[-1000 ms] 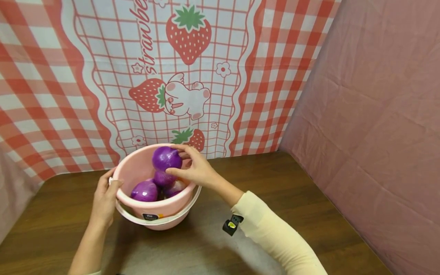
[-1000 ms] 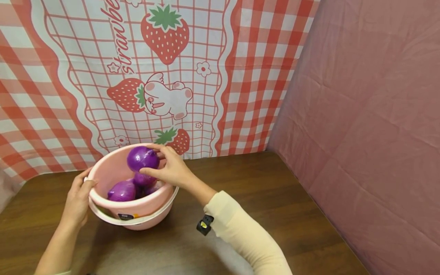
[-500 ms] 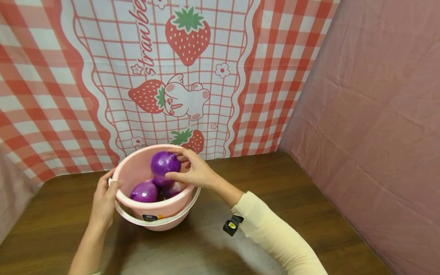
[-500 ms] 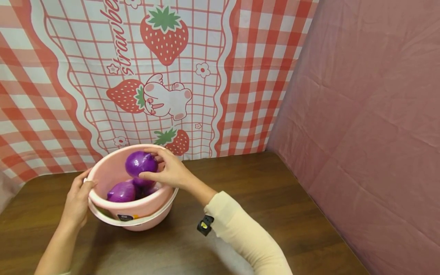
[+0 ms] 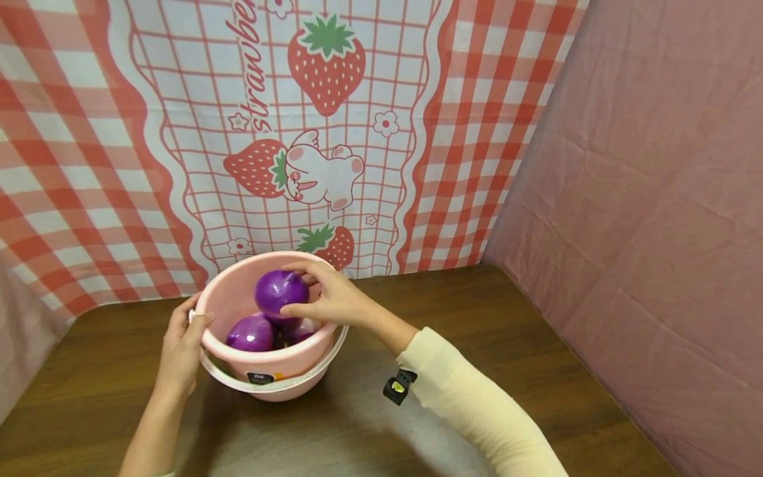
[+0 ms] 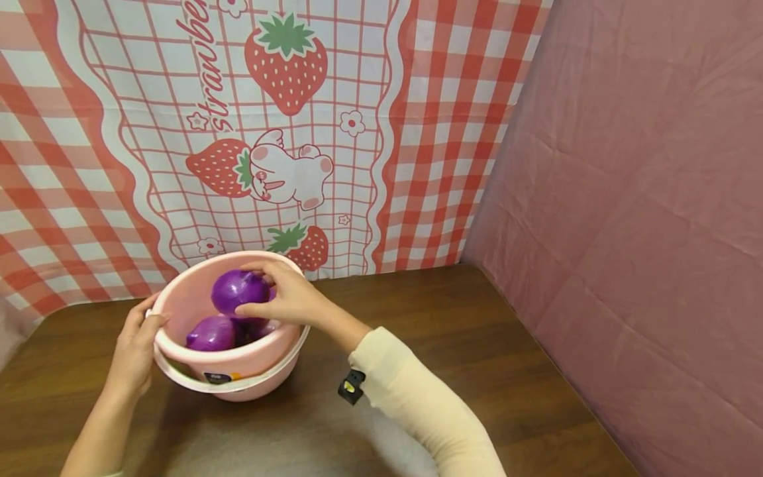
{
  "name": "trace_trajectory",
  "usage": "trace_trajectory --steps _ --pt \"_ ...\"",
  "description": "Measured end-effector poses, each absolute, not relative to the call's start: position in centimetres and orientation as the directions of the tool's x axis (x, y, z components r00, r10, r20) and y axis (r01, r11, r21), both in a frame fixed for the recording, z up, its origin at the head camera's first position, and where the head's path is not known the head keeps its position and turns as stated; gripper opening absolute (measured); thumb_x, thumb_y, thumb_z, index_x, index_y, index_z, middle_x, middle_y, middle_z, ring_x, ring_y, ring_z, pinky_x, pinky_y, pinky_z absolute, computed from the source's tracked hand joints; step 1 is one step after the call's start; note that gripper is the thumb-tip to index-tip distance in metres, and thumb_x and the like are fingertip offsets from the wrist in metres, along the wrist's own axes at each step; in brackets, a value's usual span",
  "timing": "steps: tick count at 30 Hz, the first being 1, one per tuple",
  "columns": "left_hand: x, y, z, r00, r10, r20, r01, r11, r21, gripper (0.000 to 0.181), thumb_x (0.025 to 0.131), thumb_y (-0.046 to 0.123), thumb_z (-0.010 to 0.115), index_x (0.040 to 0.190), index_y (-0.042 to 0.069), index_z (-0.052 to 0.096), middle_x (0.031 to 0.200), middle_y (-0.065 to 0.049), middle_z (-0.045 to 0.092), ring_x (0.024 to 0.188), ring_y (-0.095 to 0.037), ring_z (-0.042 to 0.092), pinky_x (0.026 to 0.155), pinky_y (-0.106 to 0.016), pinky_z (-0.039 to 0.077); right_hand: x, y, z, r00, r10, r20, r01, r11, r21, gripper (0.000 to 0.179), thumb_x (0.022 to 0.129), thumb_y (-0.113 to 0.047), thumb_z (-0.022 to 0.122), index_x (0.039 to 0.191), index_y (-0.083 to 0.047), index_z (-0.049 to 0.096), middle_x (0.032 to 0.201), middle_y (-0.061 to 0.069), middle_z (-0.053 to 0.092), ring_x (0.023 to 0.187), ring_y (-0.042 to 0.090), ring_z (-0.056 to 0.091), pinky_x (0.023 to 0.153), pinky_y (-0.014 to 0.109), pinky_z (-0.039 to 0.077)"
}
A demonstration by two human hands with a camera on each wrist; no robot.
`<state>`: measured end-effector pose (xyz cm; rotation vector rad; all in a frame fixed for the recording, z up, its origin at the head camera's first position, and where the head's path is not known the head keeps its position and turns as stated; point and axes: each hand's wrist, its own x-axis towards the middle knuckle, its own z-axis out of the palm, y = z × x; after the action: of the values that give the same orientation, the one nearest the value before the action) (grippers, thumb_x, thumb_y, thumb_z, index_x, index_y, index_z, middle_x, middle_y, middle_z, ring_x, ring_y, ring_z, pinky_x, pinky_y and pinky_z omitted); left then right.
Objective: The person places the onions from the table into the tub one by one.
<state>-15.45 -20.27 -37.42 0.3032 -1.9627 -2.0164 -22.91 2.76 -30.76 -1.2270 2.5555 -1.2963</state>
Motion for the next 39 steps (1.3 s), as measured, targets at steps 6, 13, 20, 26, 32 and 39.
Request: trace_trajectory --steps 6,13,20,26,32,39 --pt "-15.5 -20.3 -37.5 -0.930 -0.360 0.072 0.082 -0.011 0.997 0.042 0.093 0.013 0.047 0.135 0.014 0.041 0.116 0.012 0.045 0.095 0.005 0.052 0.078 -0.005 0.046 -23.5 1.9 -30.6 -0.681 -0.660 0.316 -0.653 0.353 -0.670 0.064 0.073 -0.021 0.080 0.130 -0.011 0.051 0.124 0.008 0.054 0.106 0.020 0.057 0.089 0.021 0.048" --pt "-15.6 -20.4 -37.5 -0.928 -0.362 0.087 0.091 0.005 0.996 0.045 0.093 0.013 0.047 0.137 0.011 0.039 0.117 0.010 0.045 0.093 0.007 0.052 0.078 -0.005 0.046 -24.2 1.0 -30.6 -0.674 -0.668 0.315 -0.669 0.373 -0.643 0.065 0.073 -0.026 0.079 0.129 -0.011 0.052 0.122 0.007 0.056 0.105 0.016 0.058 0.085 0.015 0.049" --pt "-15.6 -20.3 -37.5 -0.931 -0.356 0.085 0.088 0.006 0.996 0.045 0.093 0.013 0.046 0.138 0.010 0.039 0.120 0.009 0.044 0.095 0.006 0.051 0.078 -0.005 0.045 -24.4 0.5 -30.6 -0.658 -0.682 0.318 -0.714 0.432 -0.550 0.064 0.073 -0.030 0.079 0.129 -0.012 0.053 0.124 0.004 0.057 0.111 0.013 0.055 0.096 0.020 0.046" --pt "-15.5 -20.3 -37.4 -0.928 -0.368 0.067 0.067 0.012 0.998 0.045 0.093 0.014 0.047 0.137 0.012 0.040 0.124 0.007 0.044 0.095 0.005 0.050 0.078 -0.004 0.044 -24.5 0.1 -30.4 -0.660 -0.687 0.304 -0.720 0.464 -0.516 0.065 0.074 -0.034 0.078 0.130 -0.014 0.053 0.126 0.001 0.057 0.115 0.011 0.052 0.100 0.019 0.042" --pt "-15.5 -20.3 -37.4 -0.933 -0.354 0.069 0.072 0.003 0.997 0.045 0.093 0.014 0.047 0.138 0.012 0.039 0.126 0.005 0.043 0.096 0.004 0.051 0.078 -0.005 0.045 -24.5 -0.4 -30.5 -0.671 -0.685 0.284 -0.696 0.451 -0.558 0.065 0.074 -0.031 0.079 0.130 -0.012 0.051 0.128 0.004 0.057 0.116 0.013 0.055 0.100 0.019 0.042" --pt "-15.5 -20.3 -37.4 -0.933 -0.354 0.067 0.074 -0.006 0.997 0.045 0.094 0.014 0.047 0.138 0.013 0.039 0.130 0.004 0.042 0.099 0.003 0.048 0.080 -0.006 0.044 -24.4 0.1 -30.5 -0.694 -0.657 0.293 -0.672 0.446 -0.591 0.059 0.080 -0.030 0.074 0.131 -0.012 0.051 0.128 0.008 0.056 0.112 0.020 0.057 0.097 0.026 0.047"
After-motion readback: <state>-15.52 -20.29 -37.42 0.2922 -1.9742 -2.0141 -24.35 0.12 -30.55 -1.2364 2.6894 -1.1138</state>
